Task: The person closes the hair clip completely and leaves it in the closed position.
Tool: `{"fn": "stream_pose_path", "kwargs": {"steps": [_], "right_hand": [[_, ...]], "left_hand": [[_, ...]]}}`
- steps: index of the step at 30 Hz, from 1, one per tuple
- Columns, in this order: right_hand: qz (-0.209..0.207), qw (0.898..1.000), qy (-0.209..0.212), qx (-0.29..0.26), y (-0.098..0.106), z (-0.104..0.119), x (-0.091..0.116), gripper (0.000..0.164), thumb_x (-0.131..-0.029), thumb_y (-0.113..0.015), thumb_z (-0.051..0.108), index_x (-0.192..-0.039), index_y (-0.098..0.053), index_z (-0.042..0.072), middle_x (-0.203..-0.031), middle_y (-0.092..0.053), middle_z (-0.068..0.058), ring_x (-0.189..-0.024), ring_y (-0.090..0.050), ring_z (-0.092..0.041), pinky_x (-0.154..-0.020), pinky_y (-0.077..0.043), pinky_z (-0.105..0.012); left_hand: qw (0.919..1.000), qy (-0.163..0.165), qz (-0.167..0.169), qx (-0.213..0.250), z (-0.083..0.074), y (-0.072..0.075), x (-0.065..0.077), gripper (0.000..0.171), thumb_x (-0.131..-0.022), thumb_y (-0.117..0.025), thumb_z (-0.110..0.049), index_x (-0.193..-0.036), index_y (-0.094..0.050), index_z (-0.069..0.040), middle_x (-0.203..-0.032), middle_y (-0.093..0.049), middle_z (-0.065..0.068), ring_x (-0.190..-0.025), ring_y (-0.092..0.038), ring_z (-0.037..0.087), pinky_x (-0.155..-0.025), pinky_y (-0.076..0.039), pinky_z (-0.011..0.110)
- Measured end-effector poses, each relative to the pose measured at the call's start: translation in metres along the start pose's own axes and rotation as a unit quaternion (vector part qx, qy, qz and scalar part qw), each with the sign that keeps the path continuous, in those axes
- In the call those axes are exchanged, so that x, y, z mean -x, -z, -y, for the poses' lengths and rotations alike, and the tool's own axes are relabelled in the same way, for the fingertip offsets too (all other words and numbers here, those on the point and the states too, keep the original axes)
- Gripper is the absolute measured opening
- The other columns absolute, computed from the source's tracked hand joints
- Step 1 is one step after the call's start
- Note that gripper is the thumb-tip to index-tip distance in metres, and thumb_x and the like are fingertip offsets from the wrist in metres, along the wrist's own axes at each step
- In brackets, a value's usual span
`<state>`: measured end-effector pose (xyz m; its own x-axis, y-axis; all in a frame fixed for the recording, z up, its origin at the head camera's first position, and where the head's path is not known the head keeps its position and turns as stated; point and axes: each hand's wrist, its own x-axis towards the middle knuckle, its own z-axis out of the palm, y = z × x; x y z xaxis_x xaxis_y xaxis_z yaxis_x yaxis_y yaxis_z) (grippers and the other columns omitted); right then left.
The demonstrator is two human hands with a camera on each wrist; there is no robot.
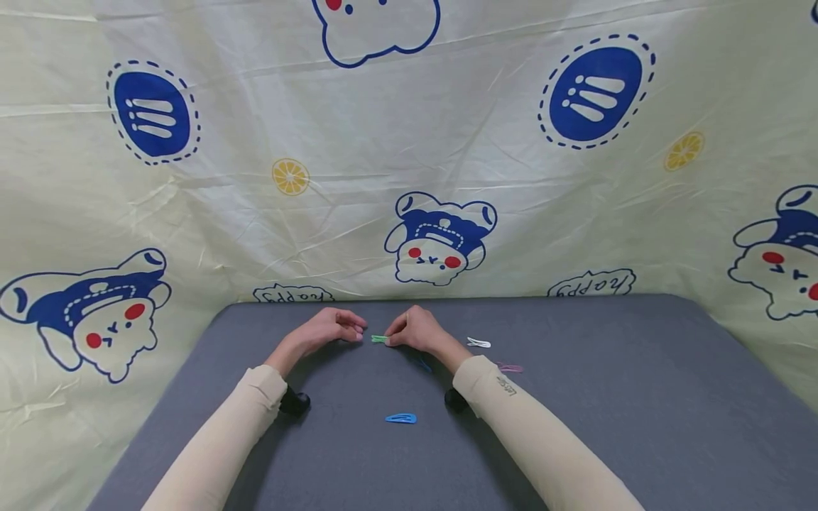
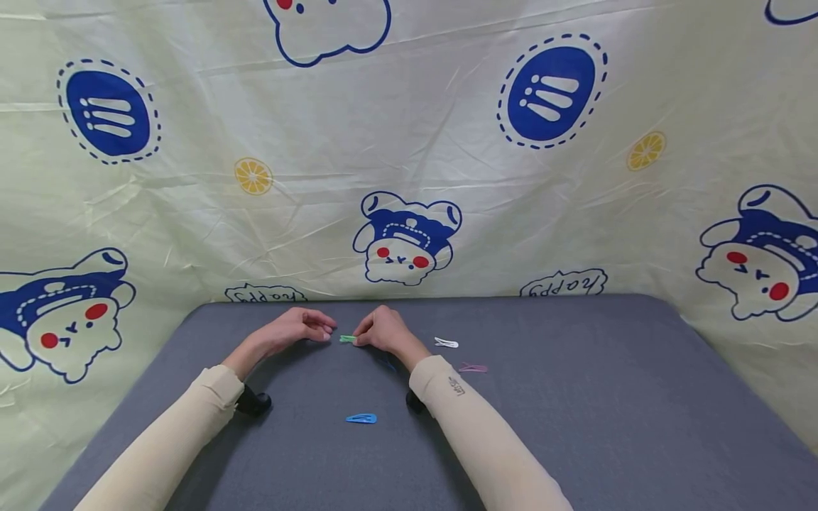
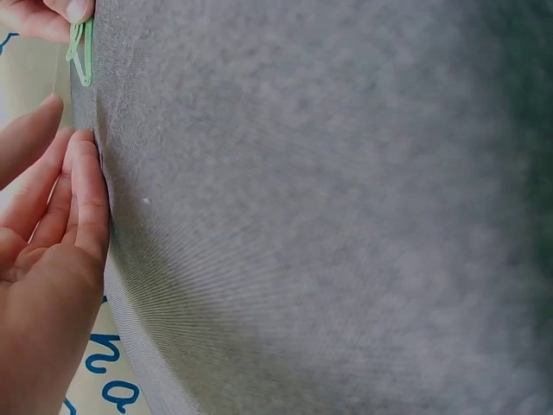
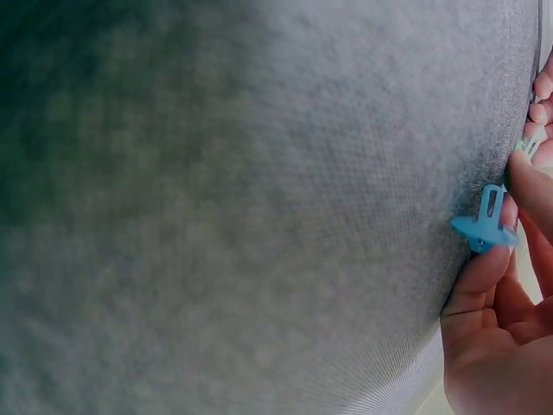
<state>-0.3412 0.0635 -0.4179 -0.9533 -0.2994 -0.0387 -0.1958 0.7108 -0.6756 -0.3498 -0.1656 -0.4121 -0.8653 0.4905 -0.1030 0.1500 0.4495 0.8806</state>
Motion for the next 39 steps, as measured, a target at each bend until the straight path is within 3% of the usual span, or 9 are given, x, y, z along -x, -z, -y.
{"fn": "stream_pose_path", "kwargs": {"steps": [11, 15, 20, 26, 39], "right_hand": [[0.003, 0.999, 0.036, 0.004, 0.007, 0.001, 0.005, 0.004, -0.085, -0.078, 0.016, -0.085, -0.08, 0.012, -0.078, -0.07, 0.005, -0.074, -0.054, -0.013, -0.067, -0.044, -0.027], [-0.004, 0.999, 0.032, -0.012, 0.01, 0.0, 0.007, 0.004, -0.086, -0.077, 0.016, -0.085, -0.08, 0.012, -0.077, -0.069, 0.005, -0.071, -0.055, -0.014, -0.063, -0.045, -0.027], [-0.012, 0.999, 0.02, -0.031, 0.011, -0.003, 0.01, 0.004, -0.087, -0.076, 0.016, -0.088, -0.08, 0.014, -0.079, -0.069, 0.005, -0.074, -0.056, -0.015, -0.065, -0.047, -0.027], [-0.025, 0.998, 0.038, -0.045, 0.011, -0.001, 0.014, 0.004, -0.089, -0.075, 0.014, -0.089, -0.079, 0.013, -0.078, -0.066, 0.003, -0.072, -0.057, -0.017, -0.064, -0.049, -0.028], [-0.041, 0.997, 0.054, -0.031, 0.022, 0.0, 0.023, 0.005, -0.089, -0.074, 0.016, -0.091, -0.079, 0.015, -0.082, -0.067, 0.005, -0.075, -0.057, -0.017, -0.069, -0.049, -0.029]], "left_hand": [[0.9994, 0.001, -0.031, -0.013, 0.003, -0.004, -0.001, 0.031, -0.089, -0.068, -0.006, -0.119, -0.064, 0.005, -0.097, -0.067, 0.007, -0.086, -0.057, 0.015, -0.077, -0.044, 0.031], [0.9991, 0.003, -0.039, -0.015, 0.002, -0.005, -0.002, 0.03, -0.089, -0.068, -0.005, -0.118, -0.066, 0.004, -0.097, -0.067, 0.006, -0.086, -0.058, 0.015, -0.078, -0.045, 0.031], [0.9991, 0.006, -0.04, -0.009, -0.002, -0.006, 0.0, 0.03, -0.089, -0.068, -0.005, -0.116, -0.066, 0.006, -0.101, -0.069, 0.01, -0.089, -0.06, 0.015, -0.084, -0.048, 0.033], [0.9987, 0.008, -0.049, -0.011, -0.003, -0.008, 0.002, 0.028, -0.089, -0.069, -0.006, -0.114, -0.068, 0.006, -0.101, -0.069, 0.01, -0.088, -0.06, 0.015, -0.084, -0.049, 0.035], [0.9975, 0.017, -0.067, -0.012, -0.007, -0.011, 0.0, 0.029, -0.089, -0.07, -0.008, -0.114, -0.068, 0.007, -0.104, -0.069, 0.012, -0.088, -0.06, 0.017, -0.087, -0.049, 0.042]]}}
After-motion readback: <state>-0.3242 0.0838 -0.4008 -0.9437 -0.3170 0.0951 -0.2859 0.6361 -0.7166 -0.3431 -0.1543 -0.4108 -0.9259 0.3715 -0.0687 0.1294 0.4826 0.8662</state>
